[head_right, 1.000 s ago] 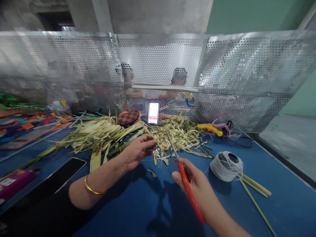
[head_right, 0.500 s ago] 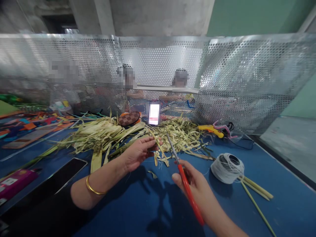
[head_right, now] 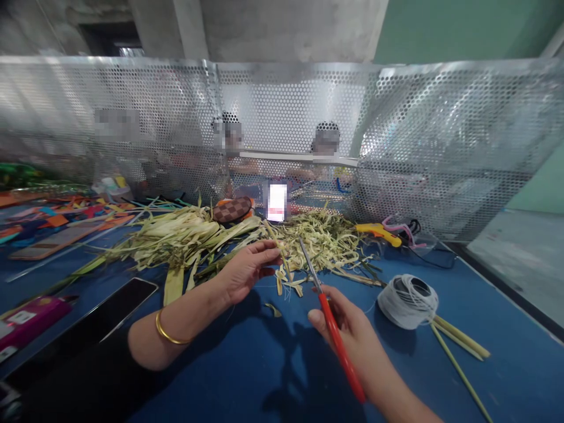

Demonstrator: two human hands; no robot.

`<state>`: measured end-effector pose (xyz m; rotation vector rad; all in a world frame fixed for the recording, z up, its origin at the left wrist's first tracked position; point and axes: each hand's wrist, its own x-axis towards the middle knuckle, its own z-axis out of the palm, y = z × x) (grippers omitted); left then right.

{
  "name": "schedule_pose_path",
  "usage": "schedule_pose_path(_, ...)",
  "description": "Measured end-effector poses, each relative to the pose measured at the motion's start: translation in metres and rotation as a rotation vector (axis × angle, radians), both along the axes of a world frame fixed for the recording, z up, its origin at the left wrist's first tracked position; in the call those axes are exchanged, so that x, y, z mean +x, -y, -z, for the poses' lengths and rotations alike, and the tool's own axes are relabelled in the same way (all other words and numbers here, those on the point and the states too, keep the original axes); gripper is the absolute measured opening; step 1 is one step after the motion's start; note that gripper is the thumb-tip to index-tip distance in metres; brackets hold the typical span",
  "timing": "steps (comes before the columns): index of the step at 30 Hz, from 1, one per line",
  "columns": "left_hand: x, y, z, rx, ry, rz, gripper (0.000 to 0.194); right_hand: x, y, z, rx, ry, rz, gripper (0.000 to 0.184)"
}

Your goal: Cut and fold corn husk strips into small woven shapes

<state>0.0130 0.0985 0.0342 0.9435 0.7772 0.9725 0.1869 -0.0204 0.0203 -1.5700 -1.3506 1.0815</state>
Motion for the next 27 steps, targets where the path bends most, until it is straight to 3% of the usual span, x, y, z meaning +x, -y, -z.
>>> schedule_pose_path(5, -0.0002, 0.0002, 0.0007, 0.052, -0.051, 0.049, 0.016, 0.0023, -0.0006, -0.0010, 0.002, -0.003, 0.010, 0.085)
schedule_pose_path(15, 0.0015, 0.0057, -0.0052, 0.123, -0.186, 0.106, 0.009, 0.0085, -0.0016, -0.0058, 0.035, 0.111, -0.121, 0.071)
schedule_pose_path(27, 0.0039, 0.0068, 0.0047, 0.128, -0.285, 0.184, 0.013, 0.0061, 0.0012, -0.0032, -0.020, 0.065, -0.179, 0.072)
